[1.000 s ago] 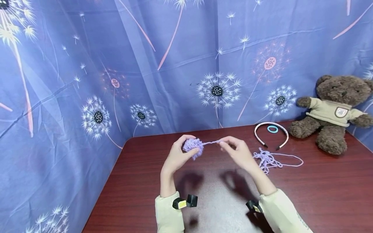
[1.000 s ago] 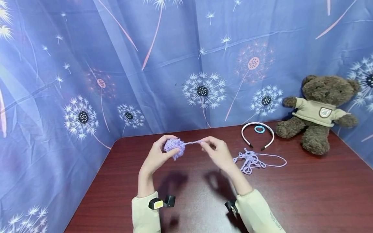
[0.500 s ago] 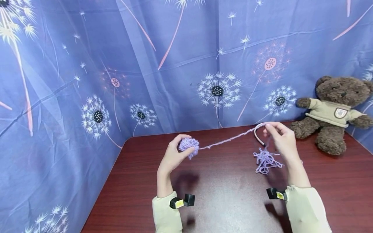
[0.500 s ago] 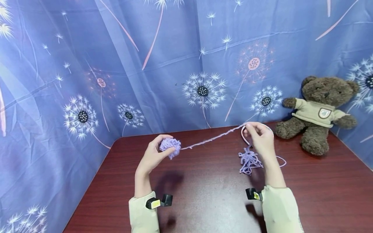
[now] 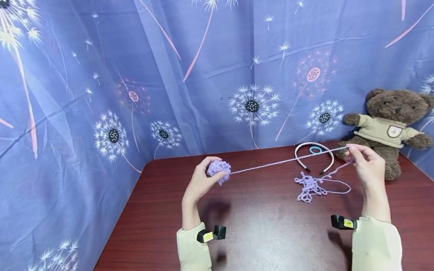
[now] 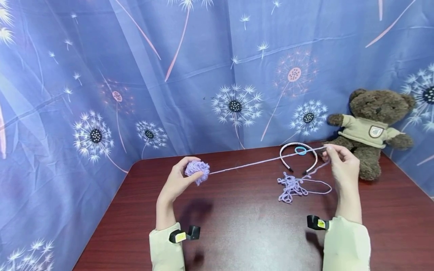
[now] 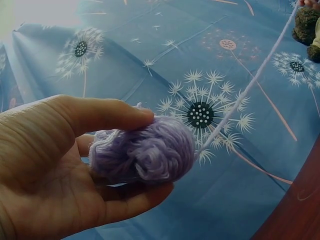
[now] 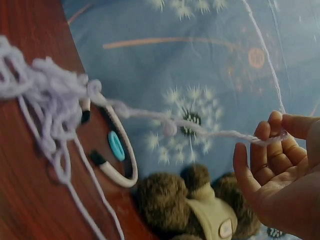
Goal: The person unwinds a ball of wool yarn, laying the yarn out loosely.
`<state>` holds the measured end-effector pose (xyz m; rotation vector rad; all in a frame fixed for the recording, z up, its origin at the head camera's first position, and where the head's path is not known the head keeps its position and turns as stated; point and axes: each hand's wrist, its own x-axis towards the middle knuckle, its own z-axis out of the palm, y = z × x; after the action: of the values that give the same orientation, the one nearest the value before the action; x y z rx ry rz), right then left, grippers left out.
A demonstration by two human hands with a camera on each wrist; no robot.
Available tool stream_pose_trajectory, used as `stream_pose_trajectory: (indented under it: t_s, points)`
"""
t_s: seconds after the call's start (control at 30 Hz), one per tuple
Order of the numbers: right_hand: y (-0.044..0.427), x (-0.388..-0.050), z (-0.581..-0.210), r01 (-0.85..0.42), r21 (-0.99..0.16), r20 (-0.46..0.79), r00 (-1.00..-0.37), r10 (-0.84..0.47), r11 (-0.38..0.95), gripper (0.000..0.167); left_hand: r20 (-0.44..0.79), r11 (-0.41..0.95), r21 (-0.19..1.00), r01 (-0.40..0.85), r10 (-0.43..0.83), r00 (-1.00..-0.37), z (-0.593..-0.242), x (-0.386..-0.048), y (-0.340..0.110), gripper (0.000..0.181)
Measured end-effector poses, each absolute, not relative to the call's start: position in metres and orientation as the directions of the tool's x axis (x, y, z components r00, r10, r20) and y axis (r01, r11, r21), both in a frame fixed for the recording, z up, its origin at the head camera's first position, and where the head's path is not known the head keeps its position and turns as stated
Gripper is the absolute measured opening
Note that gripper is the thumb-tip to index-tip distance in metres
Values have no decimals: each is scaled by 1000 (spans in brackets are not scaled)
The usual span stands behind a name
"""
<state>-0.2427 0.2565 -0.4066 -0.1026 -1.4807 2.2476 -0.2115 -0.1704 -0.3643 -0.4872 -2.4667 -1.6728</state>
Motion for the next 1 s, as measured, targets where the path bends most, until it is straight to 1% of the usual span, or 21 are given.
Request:
stream_pose_trajectory:
  t_s: [0.17,0.3,0.5,0.73,0.87,1.0]
  points:
    - [268,-242,-413,-330,-864,136,-881,453,-381,22,275,340,883,324,184,-944,-364,-212,-171,38]
    - [272,-245,-421,-318,-875,121,-875,469,-366,25,275,336,886,320,175,-945,-365,-212,-172,38]
    - [276,-247,-434,-236,-925,104,-912,398,-299,29,266,315,895,316,193,-944,-367,-214,-170,39]
    - [279,-249,-446,-178,-936,76,-945,318,-304,29,270,309,896,318,191,-944,-368,-214,-170,39]
    - [278,-250,-450,-159,-947,68,-949,307,-281,30,269,297,900,319,199,-942,-368,-216,-167,38]
    - [274,-252,-450,-178,-959,100,-941,324,-221,32,265,297,900,320,212,-941,-369,-217,-164,39]
